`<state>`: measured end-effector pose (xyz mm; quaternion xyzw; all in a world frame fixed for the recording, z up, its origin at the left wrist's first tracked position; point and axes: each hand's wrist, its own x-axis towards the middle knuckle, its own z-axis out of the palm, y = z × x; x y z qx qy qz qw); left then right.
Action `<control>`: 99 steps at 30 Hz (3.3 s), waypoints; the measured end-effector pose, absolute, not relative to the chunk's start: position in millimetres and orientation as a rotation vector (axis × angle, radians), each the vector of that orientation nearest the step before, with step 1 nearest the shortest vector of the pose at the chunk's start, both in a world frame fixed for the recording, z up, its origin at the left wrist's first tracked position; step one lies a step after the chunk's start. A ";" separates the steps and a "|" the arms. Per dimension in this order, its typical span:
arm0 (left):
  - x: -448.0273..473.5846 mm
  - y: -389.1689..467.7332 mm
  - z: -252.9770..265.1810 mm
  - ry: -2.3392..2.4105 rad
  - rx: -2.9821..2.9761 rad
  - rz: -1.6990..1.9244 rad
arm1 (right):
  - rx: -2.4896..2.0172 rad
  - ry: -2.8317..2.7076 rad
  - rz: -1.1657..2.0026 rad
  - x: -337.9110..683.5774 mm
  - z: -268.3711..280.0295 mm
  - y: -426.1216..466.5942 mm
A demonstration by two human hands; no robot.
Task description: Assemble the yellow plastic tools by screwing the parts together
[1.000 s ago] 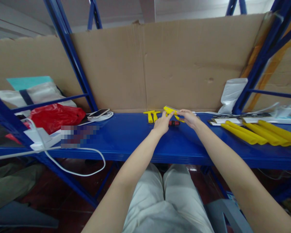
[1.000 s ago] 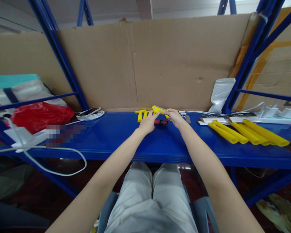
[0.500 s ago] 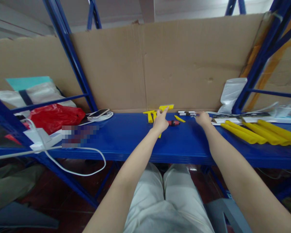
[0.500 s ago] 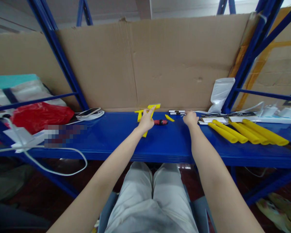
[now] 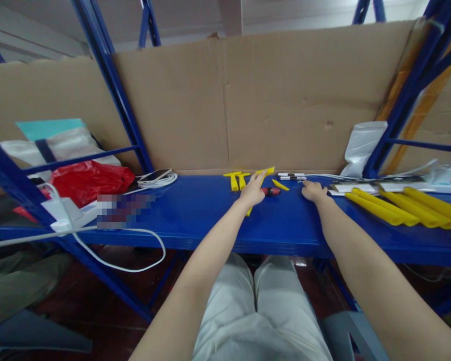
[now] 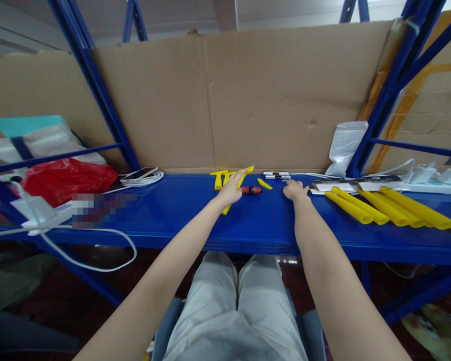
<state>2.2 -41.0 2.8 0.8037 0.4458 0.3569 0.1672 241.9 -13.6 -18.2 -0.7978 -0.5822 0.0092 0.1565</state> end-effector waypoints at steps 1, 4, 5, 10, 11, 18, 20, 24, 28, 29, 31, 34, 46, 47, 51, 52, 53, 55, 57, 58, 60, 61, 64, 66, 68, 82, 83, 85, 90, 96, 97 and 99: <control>2.0 -40.8 2.7 1.265 2.287 1.014 | -2.292 -1.686 0.024 240.5 -17.4 -14.2; 1.6 -39.8 2.1 1.246 2.290 1.009 | -2.312 -1.745 0.007 235.9 -13.9 -18.0; 1.6 -39.4 1.9 1.238 2.295 1.010 | -2.315 -1.762 -0.003 234.6 -12.6 -19.5; 2.2 -38.0 1.0 1.211 2.296 1.024 | -2.328 -1.810 -0.075 231.0 -8.7 -23.9; 2.2 -37.9 0.9 1.204 2.291 1.027 | -2.333 -1.813 -0.101 230.6 -8.4 -23.8; 2.0 -37.8 1.3 1.184 2.290 1.032 | -2.343 -1.837 -0.260 231.3 -7.7 -19.4; 1.8 -37.2 0.9 1.173 2.291 1.036 | -2.345 -1.850 -0.263 232.1 -6.7 -19.1; 1.5 -35.1 -0.7 1.153 2.294 1.044 | -2.340 -1.902 -0.261 230.9 -4.3 -20.6; 1.9 -34.1 -1.4 1.144 2.289 1.043 | -2.344 -1.909 -0.277 228.0 -3.3 -21.9; 2.0 -34.0 -1.5 1.139 2.285 1.047 | -2.339 -1.908 -0.290 227.8 -3.4 -21.8; 1.9 -33.7 -1.7 1.125 2.280 1.057 | -2.323 -1.908 -0.314 228.0 -4.0 -21.2; 1.4 -33.0 -2.1 1.107 2.267 1.070 | -2.307 -1.907 -0.320 229.5 -5.6 -19.7; 8.7 -43.6 5.8 1.075 1.783 0.880 | -1.939 -1.660 -0.104 222.6 0.7 -11.2; 9.3 -43.7 6.2 1.036 1.736 0.866 | -1.841 -1.621 -0.050 219.8 2.6 -10.0; 8.3 -41.9 8.6 0.889 1.584 0.840 | -1.441 -1.539 0.220 202.1 8.5 -9.1; 7.5 -41.5 9.3 0.859 1.556 0.835 | -1.355 -1.528 0.279 196.7 9.4 -10.0; 6.8 -41.2 9.9 0.833 1.533 0.831 | -1.278 -1.521 0.327 191.4 10.1 -11.3; 5.6 -41.1 10.9 0.794 1.504 0.826 | -1.166 -1.524 0.397 182.1 11.4 -14.3; 4.9 -41.5 11.4 0.771 1.492 0.819 | -1.112 -1.534 0.433 175.8 12.9 -16.8; 4.7 -41.8 11.5 0.763 1.491 0.814 | -1.100 -1.540 0.439 173.9 13.7 -17.7; 4.5 -42.3 11.6 0.753 1.494 0.803 | -1.095 -1.547 0.435 172.2 15.3 -18.6; 4.5 -42.5 11.6 0.751 1.497 0.798 | -1.096 -1.550 0.430 172.0 16.0 -18.9; 4.4 -42.9 11.9 0.747 1.506 0.788 | -1.106 -1.562 0.432 172.0 17.8 -20.2; 4.2 -43.1 12.1 0.746 1.513 0.782 | -1.114 -1.568 0.441 171.5 18.7 -21.6; 3.9 -43.2 12.2 0.746 1.521 0.778 | -1.116 -1.573 0.448 170.9 19.1 -22.6; -2.0 -44.7 14.9 0.666 1.500 0.782 | -1.219 -1.550 0.349 176.5 12.6 -15.7; -2.4 -45.0 15.5 0.651 1.495 0.783 | -1.238 -1.543 0.352 175.8 13.6 -17.9; -3.1 -45.7 16.7 0.622 1.484 0.788 | -1.268 -1.539 0.364 173.8 15.5 -22.6; -2.9 -47.7 18.2 0.567 1.445 0.813 | -1.300 -1.581 0.398 169.8 17.7 -27.9; 0.7 -45.4 17.6 0.599 1.369 0.887 | -1.494 -1.665 0.148 170.8 20.7 -29.4; 1.2 -44.2 17.5 0.628 1.348 0.912 | -1.548 -1.679 0.091 171.2 20.9 -30.1; 1.9 -41.6 17.3 0.702 1.299 0.972 | -1.662 -1.722 -0.009 172.1 20.3 -31.4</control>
